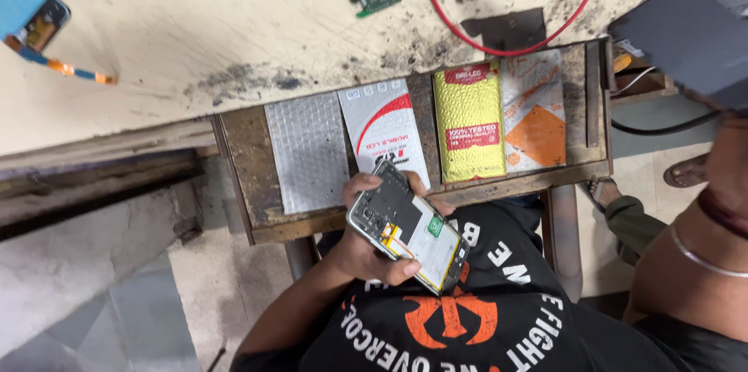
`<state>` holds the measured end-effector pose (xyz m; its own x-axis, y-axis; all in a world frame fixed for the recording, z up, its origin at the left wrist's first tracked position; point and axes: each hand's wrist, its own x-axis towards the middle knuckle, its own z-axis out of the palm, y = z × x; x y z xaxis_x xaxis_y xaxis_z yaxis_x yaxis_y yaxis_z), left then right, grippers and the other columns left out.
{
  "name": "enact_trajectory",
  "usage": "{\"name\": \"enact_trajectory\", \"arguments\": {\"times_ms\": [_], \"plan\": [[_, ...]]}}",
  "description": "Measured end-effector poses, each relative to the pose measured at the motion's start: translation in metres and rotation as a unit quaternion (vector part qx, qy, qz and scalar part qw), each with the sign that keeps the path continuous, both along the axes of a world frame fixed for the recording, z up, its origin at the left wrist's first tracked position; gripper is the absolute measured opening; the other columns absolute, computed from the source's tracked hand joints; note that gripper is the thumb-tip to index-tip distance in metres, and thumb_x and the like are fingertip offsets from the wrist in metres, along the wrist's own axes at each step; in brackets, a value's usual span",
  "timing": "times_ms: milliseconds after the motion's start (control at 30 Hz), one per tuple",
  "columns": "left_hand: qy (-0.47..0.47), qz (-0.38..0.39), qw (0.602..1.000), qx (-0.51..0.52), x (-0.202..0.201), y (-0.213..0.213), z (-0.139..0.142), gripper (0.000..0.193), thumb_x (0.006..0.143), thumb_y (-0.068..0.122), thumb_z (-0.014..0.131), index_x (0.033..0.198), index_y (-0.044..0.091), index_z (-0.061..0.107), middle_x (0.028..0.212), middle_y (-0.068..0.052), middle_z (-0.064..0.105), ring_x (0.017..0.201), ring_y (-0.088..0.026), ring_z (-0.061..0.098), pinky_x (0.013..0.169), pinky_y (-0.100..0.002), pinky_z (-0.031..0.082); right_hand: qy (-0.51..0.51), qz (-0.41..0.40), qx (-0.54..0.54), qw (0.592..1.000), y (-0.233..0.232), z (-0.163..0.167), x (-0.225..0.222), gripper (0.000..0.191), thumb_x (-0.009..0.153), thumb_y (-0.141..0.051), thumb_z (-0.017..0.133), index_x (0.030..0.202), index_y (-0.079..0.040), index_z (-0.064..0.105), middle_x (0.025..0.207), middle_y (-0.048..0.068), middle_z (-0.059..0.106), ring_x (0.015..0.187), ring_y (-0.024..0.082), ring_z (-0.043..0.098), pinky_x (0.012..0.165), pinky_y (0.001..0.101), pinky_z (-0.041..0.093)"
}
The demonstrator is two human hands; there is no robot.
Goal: The person pries open the back cover of a smartphone, removes the back panel, and works on the exposed internals, using a pry tool to lift and adjust the battery and internal components on the repair bench.
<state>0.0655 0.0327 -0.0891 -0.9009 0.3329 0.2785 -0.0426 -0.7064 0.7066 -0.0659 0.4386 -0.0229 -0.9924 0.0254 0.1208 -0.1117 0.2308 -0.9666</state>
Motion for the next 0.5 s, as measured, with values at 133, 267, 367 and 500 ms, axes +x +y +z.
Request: {"name": "enact_trajectory", "arguments": {"times_ms": [133,267,367,500], "plan": [[0.024,-0.003,1.000,-0.010,-0.003,0.001,-0.005,0.102,0.089,0.006,0.081,0.158,0.039,0.012,0.142,-0.018,0.039,0.136,-0.039,0.058,0.109,-0.055,0.056,0.021,-0.017,-0.231,0.973,-0.029,-0.004,0.016,0.025,0.118,-0.021,0.061,0.134,-0.003,0.057,0.121,0.011,0.065,0.106,0.021,0.068,0.087,0.0330,0.056],[0.020,0.001,1.000,-0.013,-0.002,-0.002,0.004,0.109,0.088,0.007,0.084,0.159,0.037,0.007,0.150,-0.021,0.037,0.138,-0.043,0.057,0.110,-0.058,0.055,-0.001,0.006,-0.282,0.959,-0.072,0.023,-0.006,0.018,0.122,-0.014,0.064,0.129,-0.001,0.054,0.113,0.014,0.064,0.094,0.025,0.071,0.076,0.0367,0.061],[0.035,0.018,0.999,-0.015,-0.004,-0.010,0.010,0.110,0.088,0.007,0.088,0.161,0.034,0.010,0.145,-0.020,0.038,0.140,-0.043,0.056,0.116,-0.059,0.053,-0.055,0.023,-0.340,0.939,-0.100,0.043,-0.027,0.016,0.118,-0.009,0.058,0.128,0.002,0.051,0.115,0.017,0.064,0.100,0.028,0.072,0.086,0.0434,0.063],[0.057,0.033,0.997,-0.045,-0.007,-0.021,0.012,0.110,0.088,0.010,0.088,0.162,0.031,0.009,0.150,-0.021,0.037,0.141,-0.042,0.056,0.118,-0.058,0.052,-0.091,0.026,-0.358,0.929,-0.128,0.057,-0.054,0.021,0.115,-0.006,0.055,0.134,0.003,0.052,0.118,0.018,0.066,0.101,0.029,0.071,0.089,0.0453,0.064]]}}
